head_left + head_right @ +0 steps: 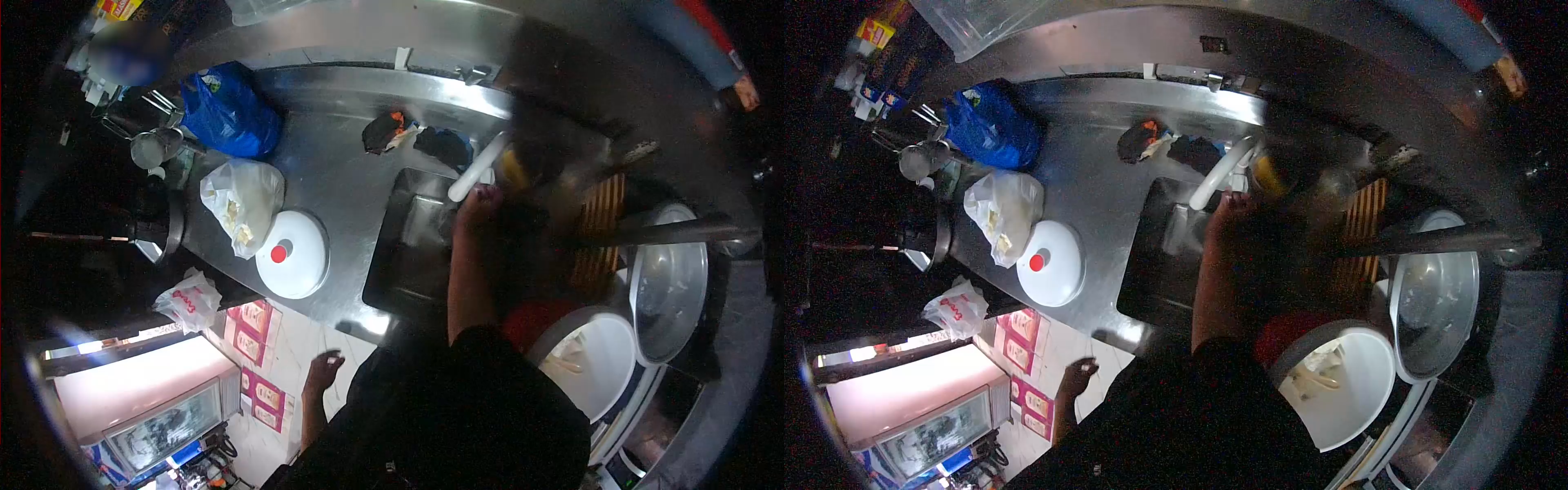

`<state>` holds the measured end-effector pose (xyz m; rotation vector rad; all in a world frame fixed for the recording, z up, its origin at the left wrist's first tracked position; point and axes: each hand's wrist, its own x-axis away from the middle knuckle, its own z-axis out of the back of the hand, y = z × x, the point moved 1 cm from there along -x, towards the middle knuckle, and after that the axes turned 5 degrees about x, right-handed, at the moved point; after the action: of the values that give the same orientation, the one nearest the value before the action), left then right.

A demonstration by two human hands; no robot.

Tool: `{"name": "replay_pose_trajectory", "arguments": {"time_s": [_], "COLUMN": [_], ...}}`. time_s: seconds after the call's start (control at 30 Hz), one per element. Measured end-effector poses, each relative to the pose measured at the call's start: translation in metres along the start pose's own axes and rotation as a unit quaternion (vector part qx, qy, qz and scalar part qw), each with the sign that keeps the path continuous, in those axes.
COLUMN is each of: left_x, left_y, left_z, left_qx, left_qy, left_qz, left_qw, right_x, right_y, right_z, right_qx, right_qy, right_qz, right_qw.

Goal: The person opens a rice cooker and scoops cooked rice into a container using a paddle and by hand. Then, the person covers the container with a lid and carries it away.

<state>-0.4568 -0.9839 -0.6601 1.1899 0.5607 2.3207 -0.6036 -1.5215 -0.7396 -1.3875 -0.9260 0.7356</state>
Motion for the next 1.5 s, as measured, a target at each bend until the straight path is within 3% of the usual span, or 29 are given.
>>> {"name": "replay_pose_trajectory", "arguments": {"time_s": [0.07,0.1,0.13,0.17,0.27,0.33,0.4,0.47,0.53,0.6,0.83,1.23,1.37,1.4,1.47,1.5], "left_x": [-0.024,-0.039,-0.055,-0.061,-0.118,-0.163,-0.216,-0.239,-0.251,-0.26,-0.324,-0.283,-0.27,-0.266,-0.259,-0.252], "left_y": [0.084,0.11,0.129,0.169,0.184,0.179,0.162,0.203,0.26,0.293,0.362,0.329,0.312,0.303,0.284,0.27], "left_z": [0.012,0.015,0.013,0.017,-0.01,-0.04,-0.085,-0.121,-0.139,-0.142,-0.098,-0.073,-0.055,-0.045,-0.023,-0.006], "left_qx": [-0.003,-0.009,-0.03,0.01,0.071,0.07,0.115,0.302,0.421,0.455,0.452,0.253,0.197,0.179,0.136,0.11], "left_qy": [0.009,0.006,0.045,0.018,-0.012,-0.061,-0.156,-0.208,-0.22,-0.202,-0.116,-0.053,-0.048,-0.045,-0.044,-0.034], "left_qz": [-0.008,-0.022,-0.112,-0.121,-0.24,-0.28,-0.169,-0.159,-0.149,-0.139,-0.176,-0.271,-0.296,-0.302,-0.316,-0.32], "left_qw": [1.0,1.0,0.992,0.992,0.968,0.955,0.966,0.917,0.867,0.856,0.867,0.927,0.934,0.935,0.938,0.94], "right_x": [0.028,0.043,0.058,0.071,0.091,0.091,0.091,0.076,0.075,0.078,0.073,0.075,0.08,0.079,0.084,0.088], "right_y": [0.041,0.075,0.1,0.128,0.172,0.13,0.074,0.094,0.092,0.087,0.082,0.073,0.059,0.06,0.138,0.157], "right_z": [0.003,0.002,-0.001,-0.004,-0.013,-0.01,-0.012,-0.018,-0.009,0.003,0.002,0.004,-0.001,0.005,0.04,0.047], "right_qx": [-0.021,-0.03,-0.035,-0.039,-0.035,-0.03,-0.038,-0.039,-0.07,-0.093,-0.116,-0.139,-0.204,-0.255,-0.25,-0.241], "right_qy": [-0.003,-0.048,-0.108,-0.181,-0.35,-0.332,-0.228,-0.299,-0.331,-0.357,-0.399,-0.463,-0.539,-0.575,-0.381,-0.341], "right_qz": [-0.029,-0.064,-0.107,-0.156,-0.256,-0.34,-0.388,-0.438,-0.431,-0.421,-0.387,-0.366,-0.35,-0.344,-0.337,-0.301], "right_qw": [0.999,0.996,0.988,0.97,0.9,0.879,0.892,0.847,0.836,0.829,0.823,0.795,0.739,0.697,0.824,0.857]}}
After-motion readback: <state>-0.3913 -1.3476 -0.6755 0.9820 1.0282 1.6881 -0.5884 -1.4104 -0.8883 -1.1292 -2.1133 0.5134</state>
